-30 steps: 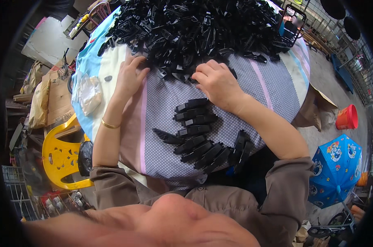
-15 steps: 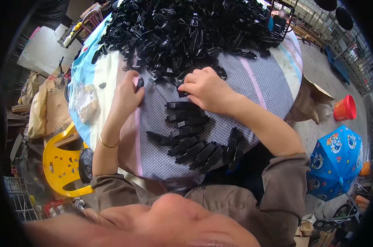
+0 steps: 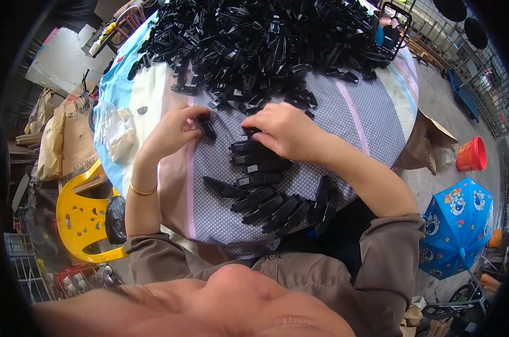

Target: Manually assembling and stacking small black plastic components at a workstation.

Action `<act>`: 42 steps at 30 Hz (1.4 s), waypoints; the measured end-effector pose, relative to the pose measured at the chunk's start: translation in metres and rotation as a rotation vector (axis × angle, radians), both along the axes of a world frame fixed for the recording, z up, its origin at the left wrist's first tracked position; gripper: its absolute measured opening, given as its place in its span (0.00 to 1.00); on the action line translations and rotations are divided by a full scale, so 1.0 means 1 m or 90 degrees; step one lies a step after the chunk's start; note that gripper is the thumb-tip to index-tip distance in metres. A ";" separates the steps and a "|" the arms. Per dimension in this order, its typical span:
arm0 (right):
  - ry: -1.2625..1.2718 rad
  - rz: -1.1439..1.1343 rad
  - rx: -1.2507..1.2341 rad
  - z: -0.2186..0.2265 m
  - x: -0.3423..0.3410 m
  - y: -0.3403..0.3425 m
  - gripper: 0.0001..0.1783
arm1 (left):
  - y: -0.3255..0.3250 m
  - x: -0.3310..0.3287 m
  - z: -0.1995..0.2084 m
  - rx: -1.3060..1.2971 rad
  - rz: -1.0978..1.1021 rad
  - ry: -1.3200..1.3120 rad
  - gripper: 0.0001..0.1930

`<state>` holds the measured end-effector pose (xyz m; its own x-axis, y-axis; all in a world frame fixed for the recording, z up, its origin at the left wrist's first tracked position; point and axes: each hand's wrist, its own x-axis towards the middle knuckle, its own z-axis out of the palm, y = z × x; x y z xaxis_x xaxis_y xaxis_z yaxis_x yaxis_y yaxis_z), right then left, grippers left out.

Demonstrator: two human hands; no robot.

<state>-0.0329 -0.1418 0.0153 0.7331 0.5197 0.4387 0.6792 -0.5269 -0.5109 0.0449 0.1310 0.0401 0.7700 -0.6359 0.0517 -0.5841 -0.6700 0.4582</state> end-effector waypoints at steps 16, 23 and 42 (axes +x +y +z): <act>-0.084 -0.030 -0.088 0.009 0.000 -0.013 0.14 | -0.049 -0.039 -0.022 -0.172 -0.021 0.005 0.12; -0.068 0.023 -0.088 0.002 0.008 -0.016 0.12 | -0.051 -0.035 -0.024 -0.197 -0.064 0.016 0.11; -0.172 -0.122 -0.142 -0.011 0.016 0.000 0.15 | 0.018 0.089 -0.058 -0.128 0.200 -0.283 0.29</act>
